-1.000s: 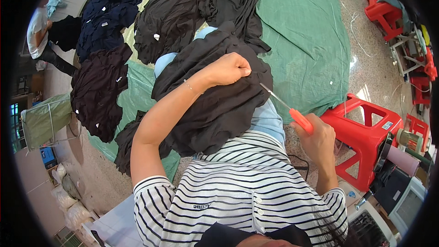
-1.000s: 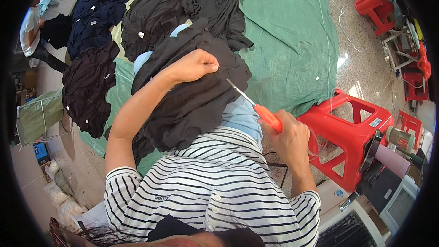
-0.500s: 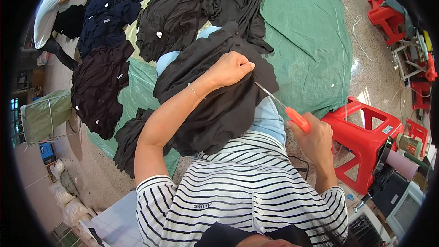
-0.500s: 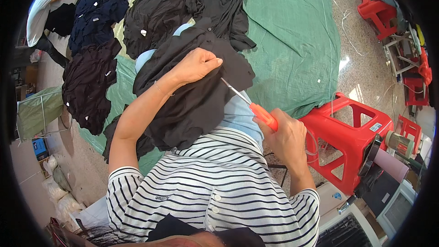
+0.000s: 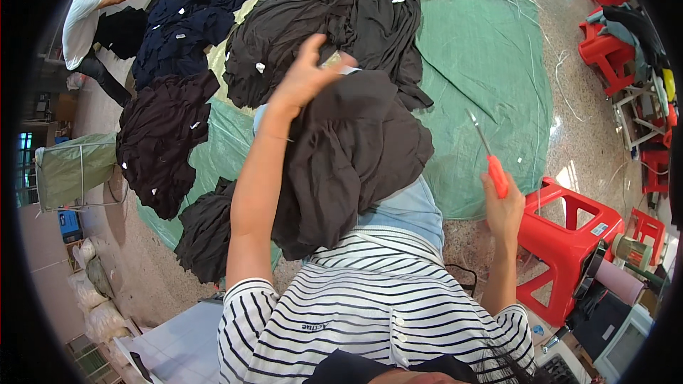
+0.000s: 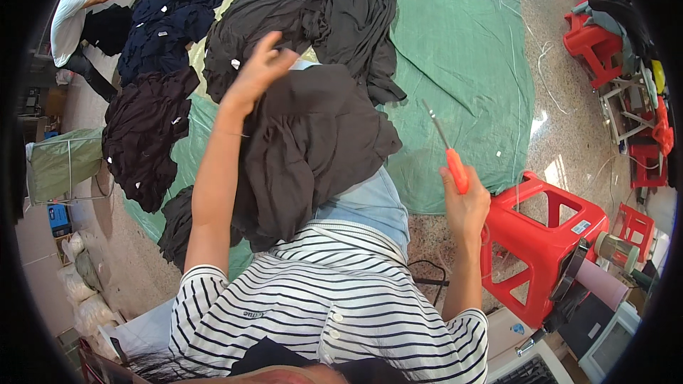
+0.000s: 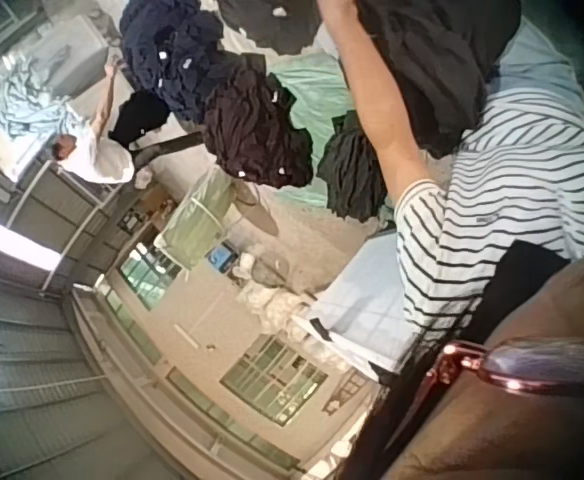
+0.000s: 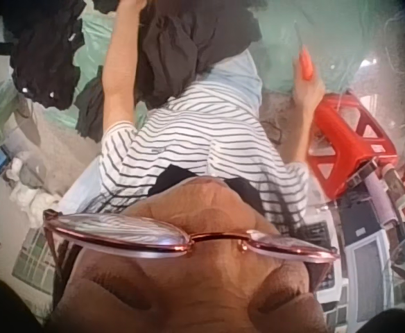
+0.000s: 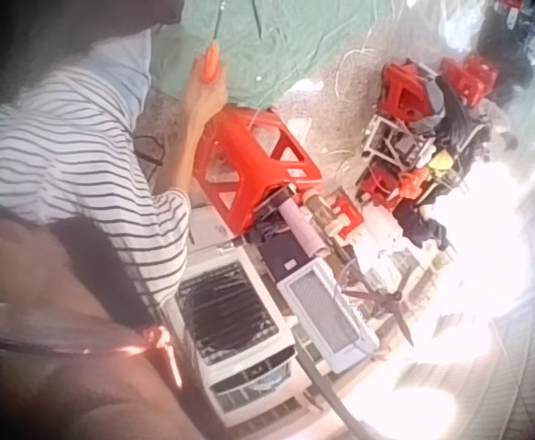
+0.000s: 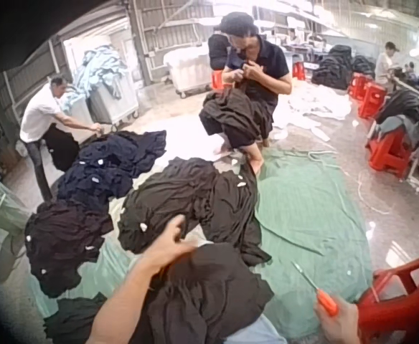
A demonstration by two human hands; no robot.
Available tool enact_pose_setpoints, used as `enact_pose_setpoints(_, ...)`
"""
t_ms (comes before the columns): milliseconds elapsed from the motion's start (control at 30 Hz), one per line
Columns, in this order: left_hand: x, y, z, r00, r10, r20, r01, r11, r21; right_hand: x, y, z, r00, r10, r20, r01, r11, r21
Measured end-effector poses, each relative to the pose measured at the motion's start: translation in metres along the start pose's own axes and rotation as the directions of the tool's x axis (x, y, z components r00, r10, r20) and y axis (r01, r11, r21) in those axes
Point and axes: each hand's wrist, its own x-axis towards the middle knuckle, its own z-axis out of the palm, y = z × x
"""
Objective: Trimming excess threads and inspecting black fabric pieces using a pneumatic nipper and scissors.
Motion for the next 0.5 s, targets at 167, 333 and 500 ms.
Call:
enact_pose_setpoints(167, -0.008, 0.022, 0.056, 0.902, 0.03, 0.432, -0.389, 0.493, 0.778, -0.002, 0.01, 0.031, 0.998, 0.024, 0.063, -0.021, 0.998, -0.052)
enact_pose_setpoints(333, 0.04, 0.061, -0.006, 0.883, 0.353, 0.309, -0.468, 0.654, 0.594, 0.004, 0.017, 0.029, 0.994, 0.058, 0.089, -0.048, 0.993, -0.109)
enact_pose_setpoints(500, 0.149, 0.133, -0.137, 0.657, 0.699, -0.282, -0.376, 0.628, 0.682, 0.026, 0.016, 0.036, 0.996, 0.061, 0.064, -0.053, 0.992, -0.112)
